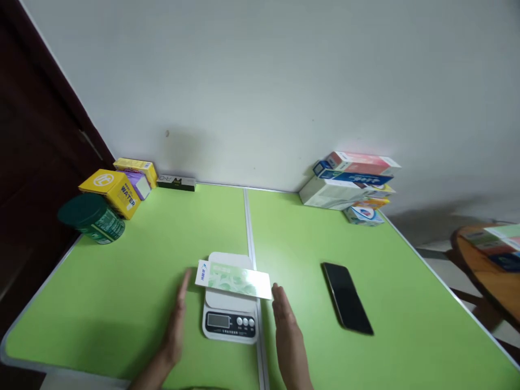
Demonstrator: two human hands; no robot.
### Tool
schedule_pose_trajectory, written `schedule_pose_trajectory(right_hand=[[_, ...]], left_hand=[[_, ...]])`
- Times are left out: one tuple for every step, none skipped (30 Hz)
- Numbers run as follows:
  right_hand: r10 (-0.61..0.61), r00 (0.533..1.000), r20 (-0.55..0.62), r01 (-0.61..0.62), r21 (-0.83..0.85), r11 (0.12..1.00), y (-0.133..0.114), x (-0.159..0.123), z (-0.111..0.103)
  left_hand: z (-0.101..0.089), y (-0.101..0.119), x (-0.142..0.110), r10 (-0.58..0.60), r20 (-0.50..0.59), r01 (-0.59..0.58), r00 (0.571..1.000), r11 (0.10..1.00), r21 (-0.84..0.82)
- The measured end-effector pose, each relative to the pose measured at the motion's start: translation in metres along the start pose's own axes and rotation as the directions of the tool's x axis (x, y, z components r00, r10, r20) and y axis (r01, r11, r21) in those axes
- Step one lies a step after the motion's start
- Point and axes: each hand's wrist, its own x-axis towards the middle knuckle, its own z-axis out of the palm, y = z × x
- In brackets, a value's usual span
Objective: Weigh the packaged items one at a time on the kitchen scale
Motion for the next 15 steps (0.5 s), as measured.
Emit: schedule_pose_trajectory(right_hand=[[0.01, 1.0, 0.024, -0.01, -0.016, 1.0, 0.004, -0.001, 0.004], [0.013, 0.999, 0.046, -0.012, -0.028, 1.0, 0.006, -0.001, 0.008], [0.006, 0.998, 0.061, -0.004, -0.035, 0.999, 0.006, 0.002, 0.011], [-0.012, 0.997, 0.076, 0.014, -0.034, 0.999, 0.004, 0.007, 0.013], [-0.032, 0.994, 0.101, 0.035, -0.028, 0.999, -0.001, 0.014, 0.016], [-0.048, 0.989, 0.14, 0.051, -0.022, 0.998, -0.007, 0.024, 0.02], [-0.062, 0.982, 0.18, 0.066, -0.02, 0.998, -0.015, 0.035, 0.026], [-0.074, 0.972, 0.222, 0.081, -0.024, 0.996, -0.024, 0.048, 0.034], [-0.085, 0.962, 0.258, 0.096, -0.031, 0.995, -0.034, 0.062, 0.045], [-0.09, 0.953, 0.289, 0.107, -0.043, 0.993, -0.044, 0.077, 0.058], [-0.091, 0.946, 0.31, 0.114, -0.056, 0.992, -0.054, 0.093, 0.074], [-0.086, 0.94, 0.331, 0.115, -0.068, 0.991, -0.064, 0.109, 0.091], [-0.074, 0.933, 0.352, 0.108, -0.078, 0.991, -0.073, 0.125, 0.11], [-0.063, 0.927, 0.371, 0.101, -0.083, 0.991, -0.081, 0.142, 0.129], [-0.061, 0.922, 0.384, 0.099, -0.082, 0.992, -0.088, 0.157, 0.148]], left_hand=[[0.007, -0.001, -0.003, 0.004, 0.03, -0.003, 1.0, 1.0, -0.015], [0.012, -0.002, -0.004, 0.009, 0.061, -0.007, 0.998, 0.999, -0.031], [0.015, 0.0, -0.002, 0.018, 0.086, -0.015, 0.996, 0.999, -0.043], [0.017, 0.003, 0.003, 0.034, 0.102, -0.029, 0.994, 0.998, -0.05], [0.017, 0.008, 0.011, 0.059, 0.111, -0.054, 0.992, 0.997, -0.049], [0.015, 0.015, 0.022, 0.094, 0.112, -0.09, 0.989, 0.995, -0.043], [0.012, 0.023, 0.037, 0.135, 0.109, -0.132, 0.985, 0.991, -0.037], [0.008, 0.032, 0.054, 0.178, 0.094, -0.176, 0.98, 0.984, -0.029], [0.004, 0.042, 0.073, 0.217, 0.067, -0.216, 0.974, 0.976, -0.02], [0.0, 0.051, 0.094, 0.247, 0.035, -0.247, 0.968, 0.969, -0.011], [-0.005, 0.06, 0.115, 0.27, 0.001, -0.27, 0.963, 0.963, -0.001], [-0.009, 0.069, 0.137, 0.287, -0.03, -0.287, 0.957, 0.958, 0.006], [-0.013, 0.076, 0.159, 0.299, -0.057, -0.299, 0.953, 0.954, 0.009], [-0.017, 0.083, 0.18, 0.309, -0.078, -0.31, 0.948, 0.951, 0.009], [-0.022, 0.09, 0.201, 0.32, -0.095, -0.321, 0.943, 0.947, 0.005]])
